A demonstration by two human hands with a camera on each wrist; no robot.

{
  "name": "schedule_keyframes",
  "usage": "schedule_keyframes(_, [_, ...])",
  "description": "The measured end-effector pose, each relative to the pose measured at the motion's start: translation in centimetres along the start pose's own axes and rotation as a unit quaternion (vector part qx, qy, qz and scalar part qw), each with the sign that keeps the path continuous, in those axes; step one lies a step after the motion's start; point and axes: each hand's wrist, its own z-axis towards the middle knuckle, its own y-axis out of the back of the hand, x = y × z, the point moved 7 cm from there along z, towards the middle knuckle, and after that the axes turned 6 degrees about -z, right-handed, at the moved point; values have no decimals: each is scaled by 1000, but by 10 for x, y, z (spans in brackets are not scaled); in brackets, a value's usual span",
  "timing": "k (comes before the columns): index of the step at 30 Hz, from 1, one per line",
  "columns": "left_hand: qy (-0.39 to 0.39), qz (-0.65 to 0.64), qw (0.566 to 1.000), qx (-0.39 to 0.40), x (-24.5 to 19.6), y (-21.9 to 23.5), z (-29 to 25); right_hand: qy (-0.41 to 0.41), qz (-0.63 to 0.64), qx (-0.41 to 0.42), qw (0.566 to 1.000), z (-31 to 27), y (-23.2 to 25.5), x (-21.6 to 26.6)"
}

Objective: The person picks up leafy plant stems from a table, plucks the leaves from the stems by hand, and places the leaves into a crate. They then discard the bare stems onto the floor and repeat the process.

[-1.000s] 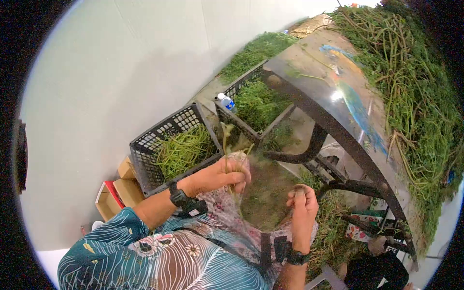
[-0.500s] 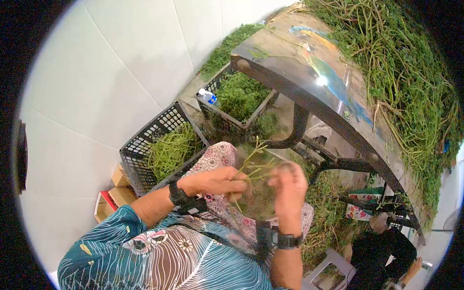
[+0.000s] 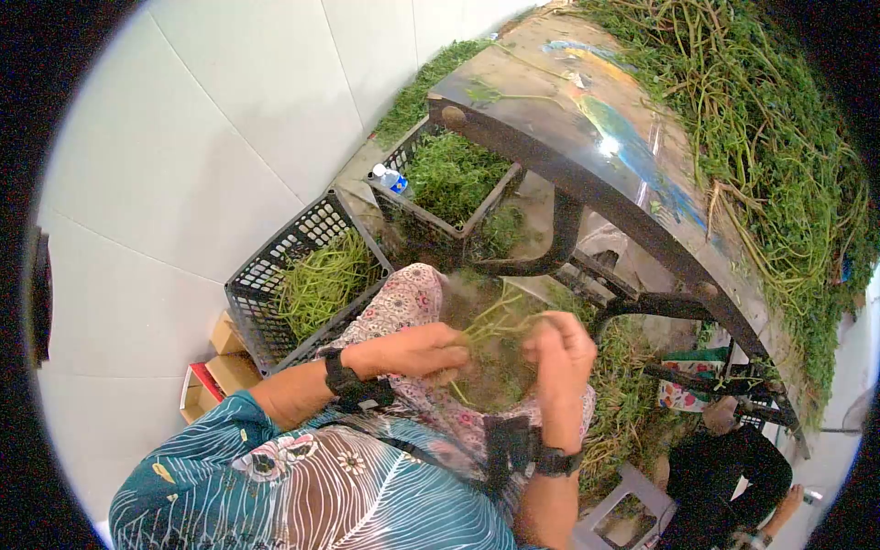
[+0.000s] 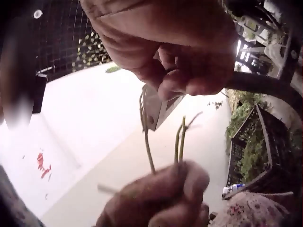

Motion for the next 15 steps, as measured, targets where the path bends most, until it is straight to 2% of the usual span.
schedule_keyframes(4, [9,-37,999,-26,7,14,-11,-11,23,9,1000,4,22,-2])
schedule_keyframes(8, [12,-203,967,-150,4,53,-29,-62,-28,53,996,-7,23,-20])
schedule_keyframes(10, [13,-250,951,-182,5,71,-35,-29,-76,106,991,-15,5,-18])
schedule_keyframes(11, [-37,-302,939,-162,8,77,-37,-7,-117,127,985,-18,-3,-19])
schedule_keyframes(12, [-37,-314,932,-175,6,80,-40,14,-158,148,976,-21,-10,-19])
schedule_keyframes(13, [-38,-327,926,-187,2,82,-43,-8,-234,200,951,-24,-19,-15])
schedule_keyframes(15, [-42,-350,914,-203,4,92,-47,-25,-173,222,959,-25,-22,-32])
